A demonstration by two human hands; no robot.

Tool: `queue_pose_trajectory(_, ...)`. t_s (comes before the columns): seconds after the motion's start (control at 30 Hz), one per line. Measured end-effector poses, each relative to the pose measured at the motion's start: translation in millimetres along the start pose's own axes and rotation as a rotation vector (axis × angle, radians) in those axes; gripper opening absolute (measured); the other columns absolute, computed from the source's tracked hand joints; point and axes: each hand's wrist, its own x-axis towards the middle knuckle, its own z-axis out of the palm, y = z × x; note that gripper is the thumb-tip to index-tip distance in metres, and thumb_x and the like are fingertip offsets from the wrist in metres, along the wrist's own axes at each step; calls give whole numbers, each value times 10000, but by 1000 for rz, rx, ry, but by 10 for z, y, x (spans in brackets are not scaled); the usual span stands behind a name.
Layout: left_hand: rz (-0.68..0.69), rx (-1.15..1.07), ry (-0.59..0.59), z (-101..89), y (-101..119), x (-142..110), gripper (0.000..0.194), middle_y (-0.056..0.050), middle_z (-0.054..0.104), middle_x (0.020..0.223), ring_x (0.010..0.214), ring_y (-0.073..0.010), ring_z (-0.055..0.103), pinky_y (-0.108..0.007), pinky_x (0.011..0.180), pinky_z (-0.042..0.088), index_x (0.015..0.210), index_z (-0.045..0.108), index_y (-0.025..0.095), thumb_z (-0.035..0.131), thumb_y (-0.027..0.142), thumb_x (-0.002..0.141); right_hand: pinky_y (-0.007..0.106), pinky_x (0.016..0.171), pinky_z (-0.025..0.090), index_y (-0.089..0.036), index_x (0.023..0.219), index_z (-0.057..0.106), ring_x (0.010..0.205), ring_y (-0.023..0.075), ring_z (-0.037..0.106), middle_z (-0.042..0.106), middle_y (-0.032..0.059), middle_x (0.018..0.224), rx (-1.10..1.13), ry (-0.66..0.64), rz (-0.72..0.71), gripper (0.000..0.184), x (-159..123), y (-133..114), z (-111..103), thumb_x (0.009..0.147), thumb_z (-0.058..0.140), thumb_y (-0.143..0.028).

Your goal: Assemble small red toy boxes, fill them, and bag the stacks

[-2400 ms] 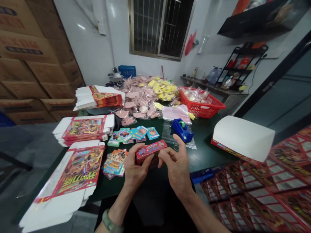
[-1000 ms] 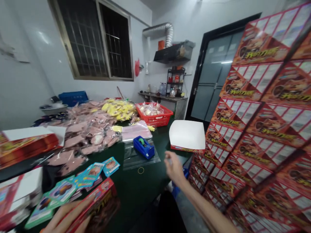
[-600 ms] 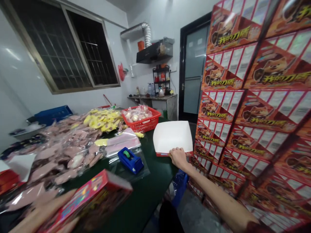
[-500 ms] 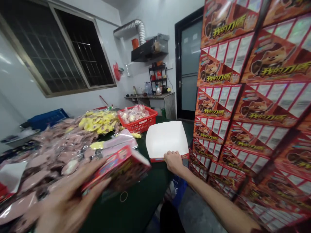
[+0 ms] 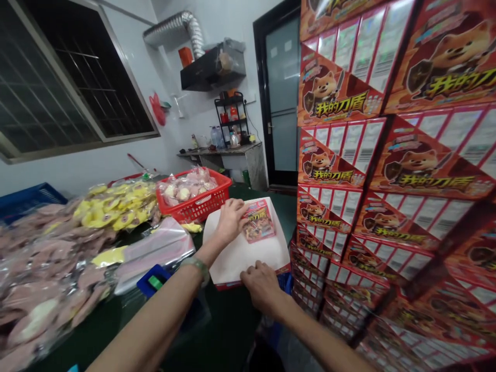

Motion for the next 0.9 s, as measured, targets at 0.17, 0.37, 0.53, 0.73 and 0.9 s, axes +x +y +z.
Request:
queue_pose_trajectory(0.17,-62,206,-141,179,118,201,439,-163,532,1129,1044,-319,492,-479,856,382,1077,539,127,704,198,676,376,818,390,-198,1073,571,1021,276,511,633,112,1008,19,9,-10,365,-20,28,154,750,457,-73)
queue_pose_trajectory(0.37,-127,339,-217,266,276,318,760,-171,537,1067,983,-329,510,-504,826,374,1260,406,134,756,318,612,399,886,361,-211,1205,480,1042,272,508,618,117,1058,10,102,60,417,6,8,306,794,503,-148)
queue_pose_trajectory(0.53,-117,391,-238,50,363,274,1055,-228,400,1315,1244,-429,291,-584,891,322,1381,252,166,806,370,507,357,825,391,-206,1126,527,986,253,540,628,103,1025,7,116,89,312,3,-37,169,816,496,-177)
queue_pose_trajectory(0.73,-155,342,-210,-737,578,-278,702,-194,362,1377,1274,-372,297,-531,913,353,1333,344,154,656,322,727,366,800,385,-181,1040,564,903,253,567,652,98,937,-64,115,56,277,-7,-37,-108,773,597,-246)
queue_pose_trajectory(0.9,-131,171,-188,-1703,786,-1773,377,-125,514,1236,1123,-278,487,-456,899,408,1165,504,196,575,271,802,421,850,369,-123,1146,519,1042,313,507,583,179,1135,-133,171,-66,424,-241,27,-219,781,600,-322)
